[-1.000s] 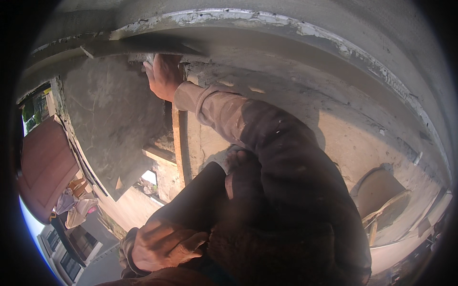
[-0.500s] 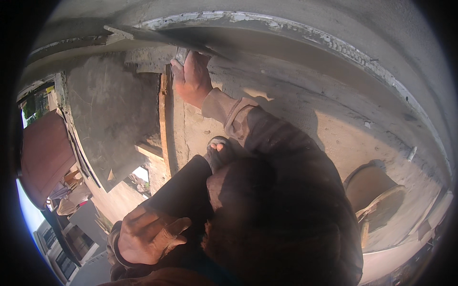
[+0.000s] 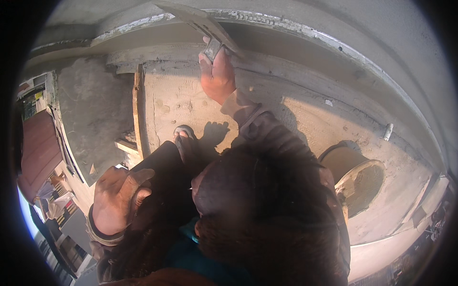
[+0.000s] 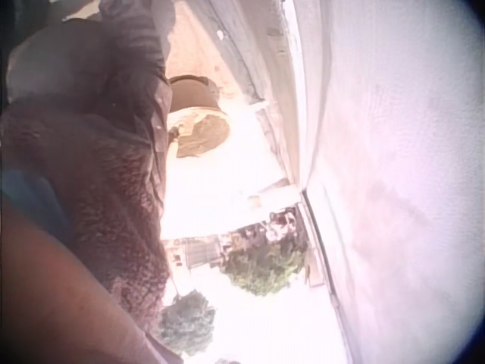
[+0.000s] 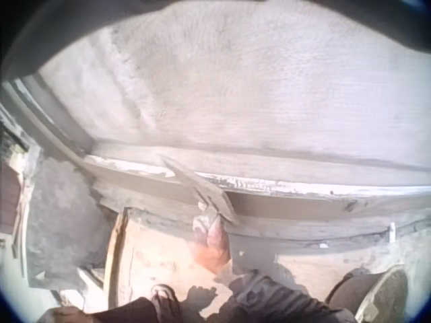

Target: The person applies wet plaster to a curved wall using a trowel and hawk. They scoop plaster from a bucket, spread it onto the wall, and smooth the surface repeatedly.

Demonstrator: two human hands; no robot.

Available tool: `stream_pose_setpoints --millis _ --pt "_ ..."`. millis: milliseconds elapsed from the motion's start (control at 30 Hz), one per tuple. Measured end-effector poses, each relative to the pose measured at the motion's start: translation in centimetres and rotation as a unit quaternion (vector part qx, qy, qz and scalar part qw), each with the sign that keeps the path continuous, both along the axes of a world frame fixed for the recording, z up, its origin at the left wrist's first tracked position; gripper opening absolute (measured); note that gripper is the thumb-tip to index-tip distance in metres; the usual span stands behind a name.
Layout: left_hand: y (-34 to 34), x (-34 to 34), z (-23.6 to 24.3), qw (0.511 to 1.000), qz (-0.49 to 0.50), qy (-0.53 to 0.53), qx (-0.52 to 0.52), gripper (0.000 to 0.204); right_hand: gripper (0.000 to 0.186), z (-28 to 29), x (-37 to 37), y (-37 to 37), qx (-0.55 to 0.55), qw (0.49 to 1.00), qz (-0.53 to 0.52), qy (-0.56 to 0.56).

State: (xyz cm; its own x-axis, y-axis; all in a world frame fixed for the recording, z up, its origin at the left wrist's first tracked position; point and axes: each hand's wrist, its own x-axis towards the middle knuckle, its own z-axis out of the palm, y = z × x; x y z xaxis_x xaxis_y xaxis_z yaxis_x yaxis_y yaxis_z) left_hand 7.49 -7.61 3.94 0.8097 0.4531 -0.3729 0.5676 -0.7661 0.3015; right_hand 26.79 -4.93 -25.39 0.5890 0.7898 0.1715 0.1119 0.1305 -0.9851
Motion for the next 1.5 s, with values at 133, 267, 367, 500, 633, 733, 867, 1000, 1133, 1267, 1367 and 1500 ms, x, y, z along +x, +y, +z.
stream_pose_setpoints --millis 133,267,367,500,633,733,867,1000,1133,1267,1367,1500 --pt "-0.5 1.2 -0.3 0.999 -0.006 0.015 0.030 0.031 0.039 0.1 2.4 -3.0 -0.015 0.999 -0.006 0.047" --pt "-0.8 2.0 -0.8 0.997 -0.006 0.015 0.080 0.029 0.041 -0.1 4.7 -5.7 0.003 0.993 -0.004 0.120" --pt "-0.8 2.8 -1.3 0.996 0.006 0.013 0.086 0.029 0.041 -0.9 6.8 -7.9 0.035 0.989 -0.002 0.143" --pt "-0.8 4.1 -1.8 0.996 0.022 0.015 0.082 0.025 0.041 -0.7 9.6 -11.0 0.022 0.995 -0.023 0.098" --pt "-1.0 5.3 -2.0 0.996 0.046 0.012 0.075 0.024 0.039 0.2 11.2 -13.0 -0.016 0.997 -0.072 0.028" --pt "-0.5 5.5 -2.5 0.996 0.028 0.011 0.079 0.023 0.039 0.2 12.4 -13.9 -0.039 0.996 -0.079 -0.006" --pt "-0.3 6.4 -2.9 0.997 0.015 0.004 0.075 0.023 0.037 -0.2 13.8 -15.8 -0.028 0.991 -0.132 0.002" --pt "0.3 6.5 -3.2 0.998 0.003 0.007 0.066 0.024 0.035 0.7 15.2 -18.1 -0.043 0.984 -0.168 0.024" --pt "1.1 6.5 -3.7 0.998 0.000 0.001 0.057 0.025 0.032 1.1 16.8 -19.6 -0.065 0.979 -0.191 0.017" --pt "1.9 6.2 -4.3 0.997 -0.015 -0.016 0.072 0.026 0.029 -0.2 18.3 -20.8 -0.017 0.976 -0.209 0.056" --pt "2.6 6.3 -4.5 0.999 -0.010 -0.013 0.044 0.026 0.029 -0.5 19.5 -21.9 0.027 0.968 -0.228 0.100" --pt "3.1 6.0 -4.7 0.998 -0.026 -0.039 0.041 0.027 0.026 -0.7 21.9 -23.6 0.059 0.957 -0.268 0.096"
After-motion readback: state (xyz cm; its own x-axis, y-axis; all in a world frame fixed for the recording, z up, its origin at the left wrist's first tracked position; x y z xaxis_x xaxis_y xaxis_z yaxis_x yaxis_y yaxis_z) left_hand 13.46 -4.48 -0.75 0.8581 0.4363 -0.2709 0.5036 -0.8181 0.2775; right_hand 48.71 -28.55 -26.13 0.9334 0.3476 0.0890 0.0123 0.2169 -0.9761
